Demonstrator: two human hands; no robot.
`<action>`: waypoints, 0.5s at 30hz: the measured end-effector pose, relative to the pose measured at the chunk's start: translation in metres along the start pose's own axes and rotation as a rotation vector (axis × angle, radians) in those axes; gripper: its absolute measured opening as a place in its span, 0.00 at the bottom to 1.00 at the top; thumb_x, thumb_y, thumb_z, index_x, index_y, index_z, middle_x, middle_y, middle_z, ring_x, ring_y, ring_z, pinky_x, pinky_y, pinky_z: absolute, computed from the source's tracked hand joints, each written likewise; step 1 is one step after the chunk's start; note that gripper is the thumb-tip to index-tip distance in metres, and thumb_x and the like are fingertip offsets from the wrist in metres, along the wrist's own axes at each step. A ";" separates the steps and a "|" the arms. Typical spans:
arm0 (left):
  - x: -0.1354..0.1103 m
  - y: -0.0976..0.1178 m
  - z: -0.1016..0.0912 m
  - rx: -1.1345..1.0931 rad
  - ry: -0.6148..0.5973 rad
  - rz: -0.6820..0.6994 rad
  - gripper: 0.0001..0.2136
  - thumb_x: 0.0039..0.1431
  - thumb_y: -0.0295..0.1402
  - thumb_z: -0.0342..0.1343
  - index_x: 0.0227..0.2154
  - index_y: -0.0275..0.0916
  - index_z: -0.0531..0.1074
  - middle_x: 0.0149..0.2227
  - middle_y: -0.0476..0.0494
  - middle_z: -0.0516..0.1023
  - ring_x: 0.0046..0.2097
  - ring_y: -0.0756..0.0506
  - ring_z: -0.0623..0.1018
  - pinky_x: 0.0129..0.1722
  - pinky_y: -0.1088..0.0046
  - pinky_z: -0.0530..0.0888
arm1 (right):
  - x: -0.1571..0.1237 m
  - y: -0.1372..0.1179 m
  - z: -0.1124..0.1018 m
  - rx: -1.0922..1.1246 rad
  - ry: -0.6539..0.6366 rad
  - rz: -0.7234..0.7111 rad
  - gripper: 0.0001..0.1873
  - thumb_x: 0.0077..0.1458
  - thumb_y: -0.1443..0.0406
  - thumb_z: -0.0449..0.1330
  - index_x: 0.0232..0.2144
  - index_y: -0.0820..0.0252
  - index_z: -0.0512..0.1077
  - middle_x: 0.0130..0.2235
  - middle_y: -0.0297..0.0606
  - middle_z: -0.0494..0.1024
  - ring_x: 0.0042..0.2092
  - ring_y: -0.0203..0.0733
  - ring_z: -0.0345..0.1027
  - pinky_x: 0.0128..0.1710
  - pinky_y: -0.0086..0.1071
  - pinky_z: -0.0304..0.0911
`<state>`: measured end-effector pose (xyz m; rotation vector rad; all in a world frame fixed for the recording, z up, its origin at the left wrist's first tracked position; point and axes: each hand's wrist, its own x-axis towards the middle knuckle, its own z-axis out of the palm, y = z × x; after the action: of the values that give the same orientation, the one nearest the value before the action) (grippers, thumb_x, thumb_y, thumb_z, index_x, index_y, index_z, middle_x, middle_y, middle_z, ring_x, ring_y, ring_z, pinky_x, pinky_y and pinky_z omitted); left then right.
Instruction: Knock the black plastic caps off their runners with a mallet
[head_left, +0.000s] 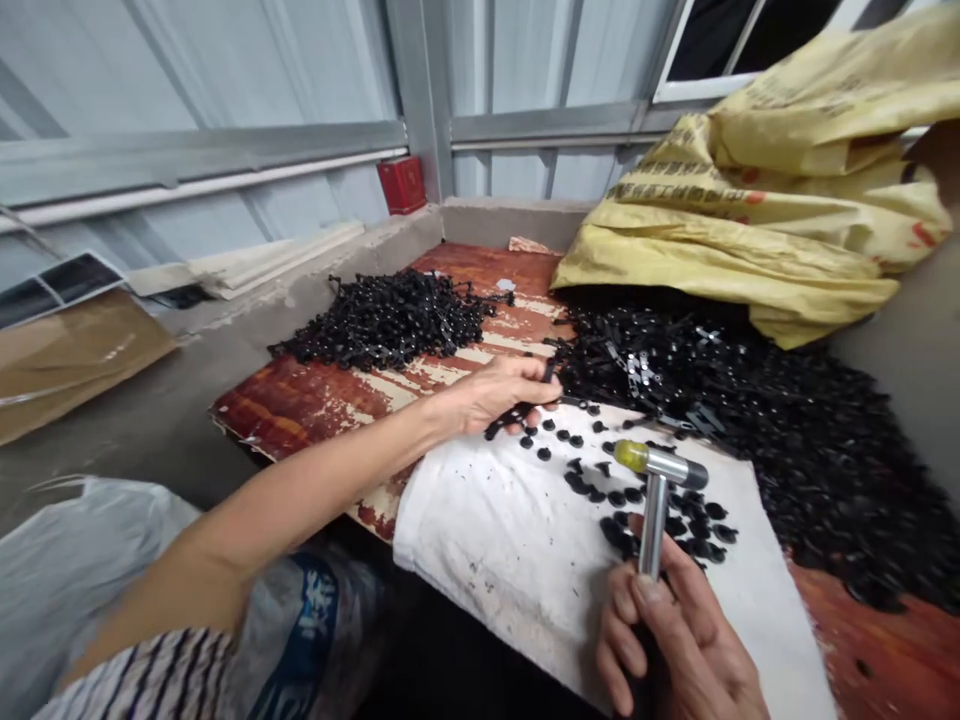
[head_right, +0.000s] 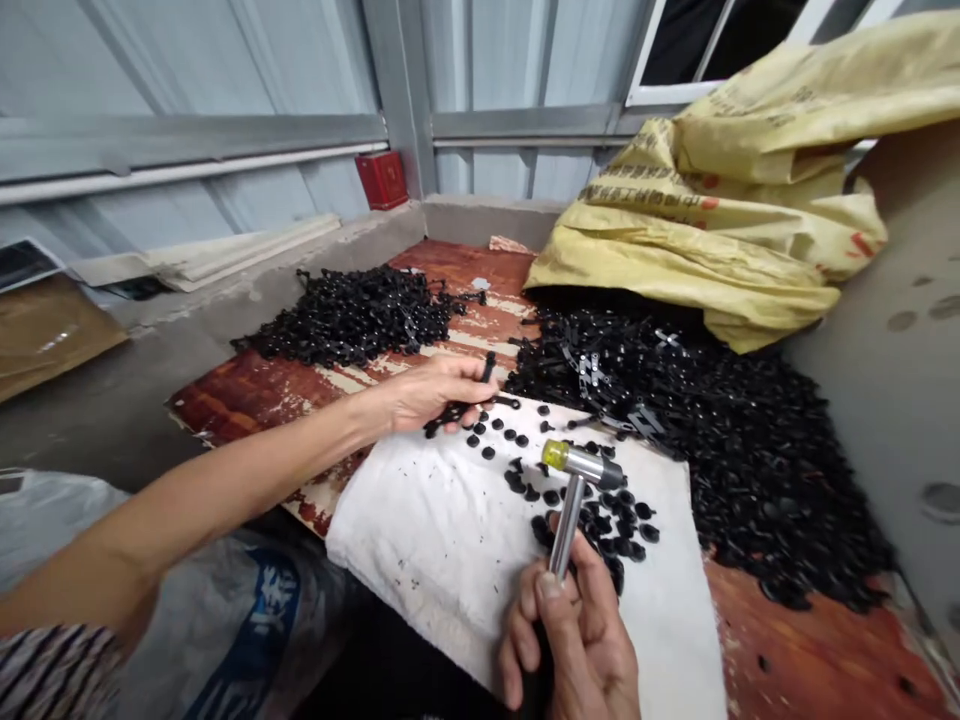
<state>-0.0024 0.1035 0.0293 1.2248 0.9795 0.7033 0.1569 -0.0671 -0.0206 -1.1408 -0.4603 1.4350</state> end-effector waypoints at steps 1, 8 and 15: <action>-0.008 -0.006 -0.004 0.011 0.022 -0.026 0.07 0.57 0.26 0.56 0.25 0.36 0.66 0.23 0.52 0.69 0.19 0.56 0.67 0.12 0.84 0.60 | 0.000 0.000 0.000 -0.014 -0.005 -0.009 0.24 0.48 0.55 0.70 0.46 0.53 0.68 0.23 0.25 0.65 0.20 0.30 0.55 0.13 0.22 0.56; -0.031 -0.029 -0.017 -0.039 0.157 -0.228 0.08 0.52 0.22 0.60 0.22 0.34 0.68 0.20 0.50 0.72 0.19 0.54 0.70 0.13 0.82 0.67 | 0.000 0.003 -0.002 -0.063 0.007 -0.049 0.21 0.51 0.56 0.68 0.45 0.52 0.69 0.24 0.26 0.66 0.21 0.30 0.56 0.14 0.21 0.57; -0.027 -0.028 -0.017 -0.133 0.193 -0.320 0.07 0.51 0.19 0.60 0.24 0.33 0.69 0.24 0.45 0.77 0.20 0.54 0.71 0.13 0.84 0.65 | -0.003 0.001 0.003 -0.070 0.040 -0.050 0.16 0.52 0.58 0.67 0.43 0.50 0.70 0.24 0.26 0.65 0.22 0.30 0.56 0.15 0.21 0.57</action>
<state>-0.0308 0.0809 0.0078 0.8694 1.2357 0.6285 0.1538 -0.0689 -0.0188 -1.2037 -0.5114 1.3594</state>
